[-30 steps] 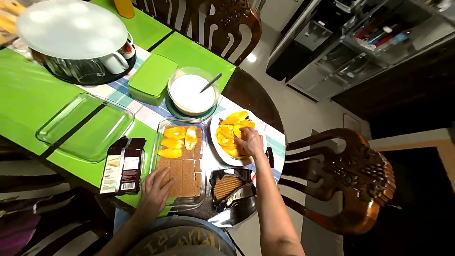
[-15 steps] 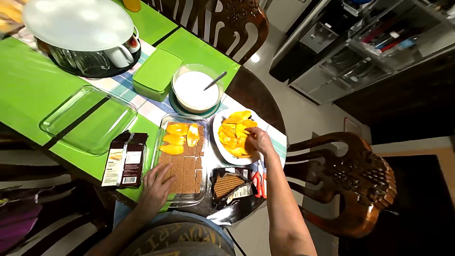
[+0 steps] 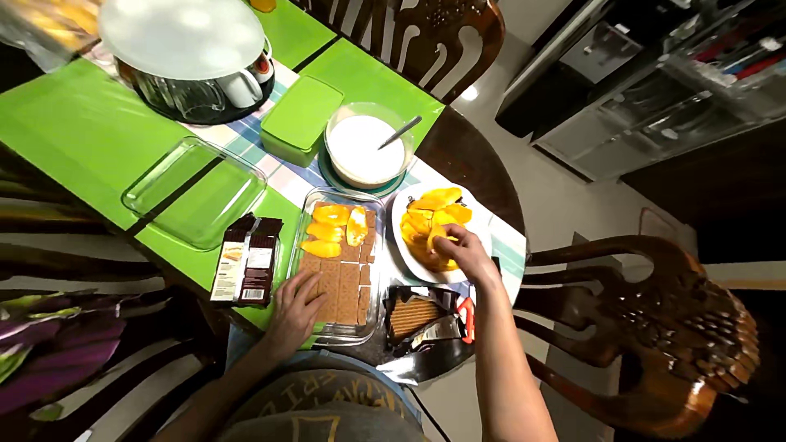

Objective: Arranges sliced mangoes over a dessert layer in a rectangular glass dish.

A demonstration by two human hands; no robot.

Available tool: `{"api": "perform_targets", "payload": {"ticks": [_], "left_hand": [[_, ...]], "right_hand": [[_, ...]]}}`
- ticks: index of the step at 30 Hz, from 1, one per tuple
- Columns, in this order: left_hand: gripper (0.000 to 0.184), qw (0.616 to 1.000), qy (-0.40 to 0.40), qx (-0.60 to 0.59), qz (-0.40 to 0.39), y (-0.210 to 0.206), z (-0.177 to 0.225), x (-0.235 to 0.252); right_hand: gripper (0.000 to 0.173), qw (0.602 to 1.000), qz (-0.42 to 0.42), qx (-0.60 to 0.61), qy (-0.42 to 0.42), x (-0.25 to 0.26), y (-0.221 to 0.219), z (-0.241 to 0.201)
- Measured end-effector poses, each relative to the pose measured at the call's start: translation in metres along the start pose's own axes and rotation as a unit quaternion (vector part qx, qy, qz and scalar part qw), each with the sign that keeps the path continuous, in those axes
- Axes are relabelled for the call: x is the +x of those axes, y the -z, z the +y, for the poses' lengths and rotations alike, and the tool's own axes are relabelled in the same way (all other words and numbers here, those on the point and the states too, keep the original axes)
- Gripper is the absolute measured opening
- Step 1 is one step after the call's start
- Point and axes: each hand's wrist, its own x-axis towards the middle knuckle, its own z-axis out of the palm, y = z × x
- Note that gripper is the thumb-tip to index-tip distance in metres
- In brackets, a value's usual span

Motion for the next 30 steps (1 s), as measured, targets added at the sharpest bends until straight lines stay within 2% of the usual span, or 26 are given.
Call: {"api": "perform_targets", "payload": {"ticks": [5,8,11,16,26,30], "left_hand": [[0.029,1.0,0.002,-0.006,-0.007,0.001,0.0,0.0],[0.028,1.0,0.003,-0.008,-0.007,0.003,0.002,0.001],[0.029,1.0,0.007,-0.009,-0.008,0.005,0.003,0.001],[0.028,1.0,-0.002,-0.011,-0.002,0.006,0.007,0.005],[0.031,0.997,-0.039,-0.011,-0.069,-0.003,0.017,0.057],[0.033,0.996,-0.032,-0.005,-0.078,-0.006,0.013,0.062]], "right_hand": [[0.027,0.978,-0.1,-0.183,0.022,0.002,-0.099,-0.029],[0.028,0.968,-0.118,-0.223,-0.008,0.009,-0.142,-0.033],[0.028,0.967,-0.117,-0.225,-0.033,0.012,-0.165,-0.034],[0.028,0.974,-0.086,-0.208,-0.04,0.011,-0.171,-0.033],[0.034,0.957,-0.022,-0.283,-0.064,0.012,-0.162,-0.039],[0.035,0.965,-0.004,-0.254,-0.06,0.02,-0.147,-0.04]]}}
